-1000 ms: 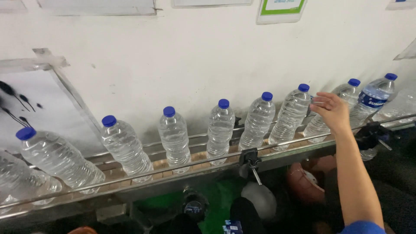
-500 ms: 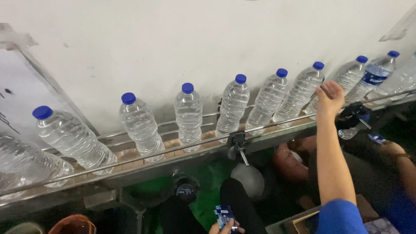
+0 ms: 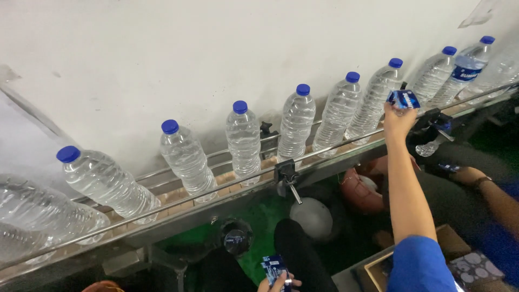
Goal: Manually applying plastic labels to water bottles on a production line.
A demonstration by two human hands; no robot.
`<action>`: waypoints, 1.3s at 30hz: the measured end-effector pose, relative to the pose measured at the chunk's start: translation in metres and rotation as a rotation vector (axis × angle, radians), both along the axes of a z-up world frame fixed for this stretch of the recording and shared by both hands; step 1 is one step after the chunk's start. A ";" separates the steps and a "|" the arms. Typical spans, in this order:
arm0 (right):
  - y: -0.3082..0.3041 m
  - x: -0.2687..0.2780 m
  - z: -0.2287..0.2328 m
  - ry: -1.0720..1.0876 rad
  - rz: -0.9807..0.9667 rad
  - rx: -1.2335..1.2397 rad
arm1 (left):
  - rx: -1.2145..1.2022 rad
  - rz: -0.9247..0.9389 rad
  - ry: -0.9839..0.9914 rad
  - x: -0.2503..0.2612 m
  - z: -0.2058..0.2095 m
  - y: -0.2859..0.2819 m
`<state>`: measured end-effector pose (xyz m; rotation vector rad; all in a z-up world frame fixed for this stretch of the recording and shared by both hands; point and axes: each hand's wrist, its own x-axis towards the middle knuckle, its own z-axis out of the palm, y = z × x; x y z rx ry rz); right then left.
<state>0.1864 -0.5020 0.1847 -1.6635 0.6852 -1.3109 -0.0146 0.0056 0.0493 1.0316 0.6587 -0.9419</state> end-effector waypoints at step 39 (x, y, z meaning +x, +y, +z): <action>0.320 -0.143 0.001 0.660 1.413 -0.190 | 0.124 0.156 -0.328 0.055 0.078 0.013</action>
